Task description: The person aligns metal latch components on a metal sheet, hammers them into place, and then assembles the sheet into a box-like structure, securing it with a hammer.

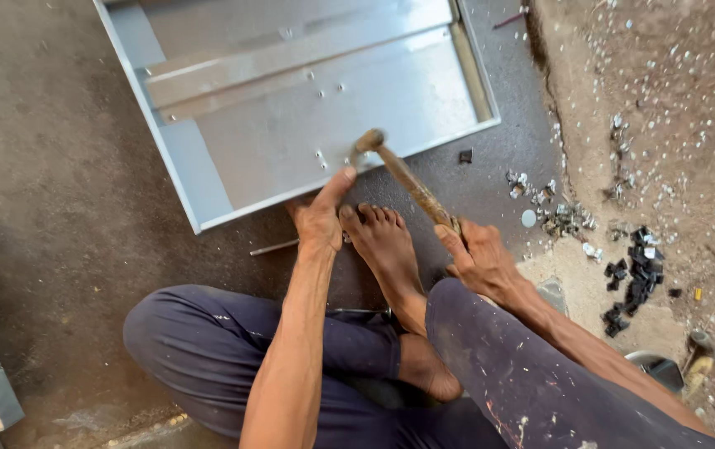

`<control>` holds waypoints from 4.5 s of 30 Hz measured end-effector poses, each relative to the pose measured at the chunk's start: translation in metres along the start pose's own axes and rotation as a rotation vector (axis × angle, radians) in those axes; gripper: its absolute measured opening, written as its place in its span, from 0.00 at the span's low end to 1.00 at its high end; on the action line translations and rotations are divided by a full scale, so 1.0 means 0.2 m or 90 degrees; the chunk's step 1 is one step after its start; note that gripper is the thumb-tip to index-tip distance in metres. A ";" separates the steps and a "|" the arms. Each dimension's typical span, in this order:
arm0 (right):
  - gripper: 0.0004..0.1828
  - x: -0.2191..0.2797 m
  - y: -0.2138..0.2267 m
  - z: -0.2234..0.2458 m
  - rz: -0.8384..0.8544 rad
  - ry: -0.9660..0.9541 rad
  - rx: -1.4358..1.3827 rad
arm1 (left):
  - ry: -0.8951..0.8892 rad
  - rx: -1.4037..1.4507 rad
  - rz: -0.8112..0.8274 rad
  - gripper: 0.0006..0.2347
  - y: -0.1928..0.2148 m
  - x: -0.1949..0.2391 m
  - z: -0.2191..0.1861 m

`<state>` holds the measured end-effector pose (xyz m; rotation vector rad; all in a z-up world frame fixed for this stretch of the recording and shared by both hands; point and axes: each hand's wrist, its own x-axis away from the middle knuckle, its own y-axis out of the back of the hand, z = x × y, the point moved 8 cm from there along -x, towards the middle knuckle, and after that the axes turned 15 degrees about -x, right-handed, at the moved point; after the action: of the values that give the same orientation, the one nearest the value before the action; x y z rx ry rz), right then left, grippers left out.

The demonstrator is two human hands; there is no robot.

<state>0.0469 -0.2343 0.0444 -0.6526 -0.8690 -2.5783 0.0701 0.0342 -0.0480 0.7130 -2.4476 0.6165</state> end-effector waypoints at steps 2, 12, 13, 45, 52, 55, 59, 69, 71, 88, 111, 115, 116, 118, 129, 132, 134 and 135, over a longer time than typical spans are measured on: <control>0.20 0.04 0.06 0.07 -0.032 0.053 -0.033 | -0.057 0.043 0.013 0.43 -0.04 0.03 -0.06; 0.22 -0.03 0.07 -0.15 -0.099 0.098 -0.122 | -0.115 0.030 0.010 0.37 -0.04 0.02 -0.07; 0.23 -0.02 0.10 -0.16 -0.139 0.227 -0.165 | -0.101 0.033 0.000 0.38 -0.03 0.00 -0.08; 0.17 -0.04 0.12 -0.14 -0.056 0.175 -0.263 | -0.112 -0.102 0.044 0.41 -0.22 -0.01 -0.16; 0.30 0.03 0.11 -0.09 -0.102 0.172 -0.155 | -0.112 -0.123 0.058 0.44 -0.19 -0.04 -0.11; 0.32 -0.03 0.14 -0.05 -0.115 0.110 -0.131 | -0.134 -0.142 0.048 0.43 -0.17 -0.07 -0.09; 0.35 -0.01 0.11 -0.03 -0.112 0.153 -0.142 | -0.152 -0.176 0.020 0.44 -0.13 -0.10 -0.04; 0.26 0.08 0.08 -0.08 -0.185 0.162 -0.156 | -0.156 -0.077 0.044 0.33 -0.19 -0.06 -0.14; 0.25 0.03 0.09 -0.09 -0.144 0.108 -0.130 | -0.150 -0.130 -0.005 0.33 -0.17 -0.05 -0.13; 0.25 0.24 0.35 -0.66 -0.248 0.025 0.121 | -0.095 -0.482 -0.045 0.17 -0.41 0.27 -0.03; 0.11 -0.29 0.64 -0.47 -0.268 0.227 0.131 | 0.044 -0.224 0.352 0.13 -0.84 0.24 0.28; 0.10 -0.37 0.56 -0.49 -0.243 0.167 0.270 | 0.103 -0.202 0.338 0.12 -0.81 0.27 0.35; 0.11 -0.37 0.56 -0.50 -0.254 0.162 0.281 | 0.104 -0.199 0.325 0.12 -0.79 0.27 0.36; 0.11 -0.34 0.55 -0.48 -0.275 0.212 0.343 | 0.102 -0.186 0.299 0.12 -0.77 0.25 0.37; 0.09 -0.25 0.57 -0.54 -0.307 0.233 0.326 | 0.153 -0.159 0.309 0.12 -0.74 0.27 0.48; 0.08 -0.24 0.59 -0.56 -0.326 0.185 0.288 | 0.138 -0.166 0.307 0.11 -0.73 0.26 0.48; 0.09 -0.25 0.61 -0.58 -0.332 0.186 0.217 | 0.129 -0.181 0.312 0.11 -0.73 0.26 0.48; 0.10 -0.26 0.61 -0.57 -0.351 0.211 0.225 | 0.130 -0.193 0.315 0.11 -0.73 0.26 0.47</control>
<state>0.1099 -0.3893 -0.0044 0.1410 -1.4948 -2.7506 0.0856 -0.1462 -0.0495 -0.0796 -2.4508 0.4501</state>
